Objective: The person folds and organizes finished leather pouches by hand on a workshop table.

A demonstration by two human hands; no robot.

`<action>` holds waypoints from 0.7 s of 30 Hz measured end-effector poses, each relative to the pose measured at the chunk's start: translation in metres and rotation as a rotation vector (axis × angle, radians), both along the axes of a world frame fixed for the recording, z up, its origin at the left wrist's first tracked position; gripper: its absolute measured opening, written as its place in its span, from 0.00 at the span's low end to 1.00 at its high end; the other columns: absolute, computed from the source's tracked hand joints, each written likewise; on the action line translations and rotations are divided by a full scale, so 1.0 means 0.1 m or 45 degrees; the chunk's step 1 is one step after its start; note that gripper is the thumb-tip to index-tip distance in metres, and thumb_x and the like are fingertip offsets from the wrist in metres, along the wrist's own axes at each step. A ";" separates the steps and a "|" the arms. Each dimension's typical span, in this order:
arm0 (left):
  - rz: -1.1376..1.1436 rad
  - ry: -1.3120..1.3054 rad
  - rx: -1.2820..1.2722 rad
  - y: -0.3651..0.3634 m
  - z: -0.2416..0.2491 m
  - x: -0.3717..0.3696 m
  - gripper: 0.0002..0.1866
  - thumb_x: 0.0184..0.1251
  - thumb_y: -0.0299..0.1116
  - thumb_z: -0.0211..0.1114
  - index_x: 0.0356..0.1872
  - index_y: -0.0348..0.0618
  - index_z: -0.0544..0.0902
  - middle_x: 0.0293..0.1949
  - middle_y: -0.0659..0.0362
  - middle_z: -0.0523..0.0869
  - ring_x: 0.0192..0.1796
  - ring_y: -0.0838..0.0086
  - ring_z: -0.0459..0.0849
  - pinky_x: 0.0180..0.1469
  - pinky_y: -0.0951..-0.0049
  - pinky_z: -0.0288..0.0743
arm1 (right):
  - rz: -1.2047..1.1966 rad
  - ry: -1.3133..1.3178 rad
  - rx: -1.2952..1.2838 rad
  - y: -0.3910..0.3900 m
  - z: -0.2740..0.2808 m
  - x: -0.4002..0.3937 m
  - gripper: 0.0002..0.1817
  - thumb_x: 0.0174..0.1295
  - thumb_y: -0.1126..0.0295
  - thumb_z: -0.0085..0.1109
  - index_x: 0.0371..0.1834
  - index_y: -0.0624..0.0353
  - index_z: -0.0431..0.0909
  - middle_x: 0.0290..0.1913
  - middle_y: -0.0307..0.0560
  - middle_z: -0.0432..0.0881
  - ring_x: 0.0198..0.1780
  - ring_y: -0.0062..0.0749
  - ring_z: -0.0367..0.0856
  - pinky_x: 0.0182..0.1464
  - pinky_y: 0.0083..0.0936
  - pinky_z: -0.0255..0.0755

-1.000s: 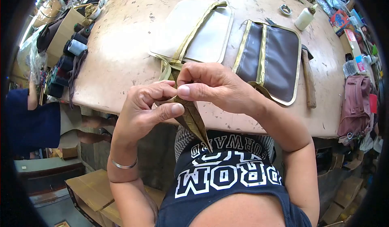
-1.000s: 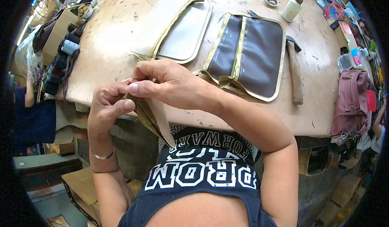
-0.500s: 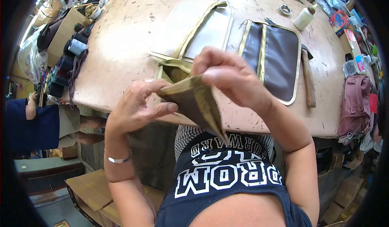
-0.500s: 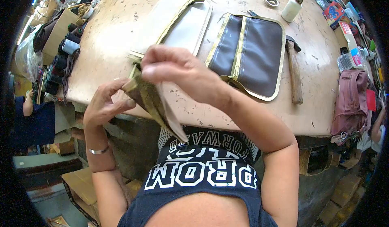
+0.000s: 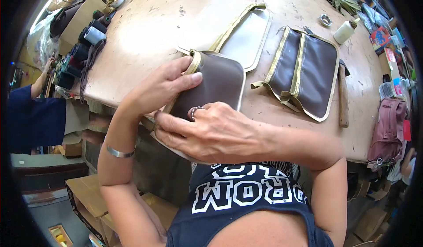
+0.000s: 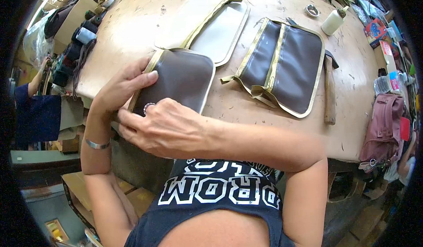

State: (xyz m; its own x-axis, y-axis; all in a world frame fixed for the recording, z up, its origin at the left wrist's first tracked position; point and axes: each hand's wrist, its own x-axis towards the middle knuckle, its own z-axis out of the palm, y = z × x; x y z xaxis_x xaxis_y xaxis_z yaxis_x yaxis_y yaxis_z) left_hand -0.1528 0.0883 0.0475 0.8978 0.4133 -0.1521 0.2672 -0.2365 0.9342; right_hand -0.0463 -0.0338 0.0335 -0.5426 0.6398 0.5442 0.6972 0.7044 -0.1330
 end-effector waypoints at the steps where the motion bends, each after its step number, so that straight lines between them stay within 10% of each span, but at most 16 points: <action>1: 0.021 -0.005 -0.098 -0.01 0.00 0.03 0.13 0.64 0.35 0.52 0.41 0.34 0.73 0.35 0.60 0.76 0.38 0.80 0.70 0.43 0.78 0.66 | -0.094 0.016 0.050 -0.02 -0.05 -0.04 0.17 0.46 0.70 0.51 0.41 0.62 0.73 0.38 0.46 0.71 0.19 0.27 0.75 0.18 0.22 0.69; 4: 0.056 0.012 -0.206 -0.07 0.03 0.08 0.15 0.66 0.37 0.51 0.43 0.34 0.73 0.36 0.62 0.75 0.39 0.80 0.69 0.44 0.79 0.65 | -0.344 -0.177 -0.017 -0.03 -0.07 -0.08 0.17 0.45 0.70 0.51 0.42 0.61 0.73 0.38 0.47 0.72 0.19 0.26 0.75 0.19 0.21 0.69; 10: -0.200 -0.110 -0.022 0.10 0.05 -0.22 0.23 0.64 0.47 0.51 0.41 0.31 0.76 0.42 0.58 0.79 0.47 0.75 0.73 0.55 0.74 0.62 | -0.282 0.471 -0.280 -0.06 0.20 0.34 0.18 0.38 0.79 0.57 0.38 0.61 0.70 0.33 0.47 0.72 0.22 0.33 0.74 0.24 0.27 0.70; 15: -0.099 -0.516 0.372 -0.19 0.12 -0.15 0.28 0.38 0.44 0.73 0.38 0.34 0.78 0.36 0.56 0.81 0.45 0.69 0.78 0.62 0.62 0.56 | -0.164 0.724 -0.330 -0.08 0.26 0.54 0.17 0.37 0.80 0.54 0.36 0.63 0.72 0.30 0.42 0.70 0.20 0.22 0.68 0.22 0.17 0.62; 19: -0.119 -0.517 0.345 -0.18 0.12 -0.14 0.23 0.38 0.40 0.74 0.35 0.36 0.79 0.32 0.58 0.81 0.43 0.72 0.78 0.60 0.63 0.58 | -0.180 0.780 -0.596 -0.16 0.39 0.62 0.16 0.43 0.73 0.54 0.38 0.64 0.71 0.35 0.52 0.73 0.30 0.41 0.75 0.33 0.31 0.70; 21: -0.076 -0.545 0.207 -0.22 0.14 -0.10 0.21 0.38 0.38 0.74 0.33 0.36 0.80 0.30 0.60 0.81 0.42 0.74 0.78 0.58 0.66 0.62 | -0.109 0.842 -0.541 -0.18 0.39 0.66 0.19 0.42 0.71 0.59 0.40 0.64 0.72 0.35 0.46 0.73 0.25 0.25 0.70 0.26 0.19 0.63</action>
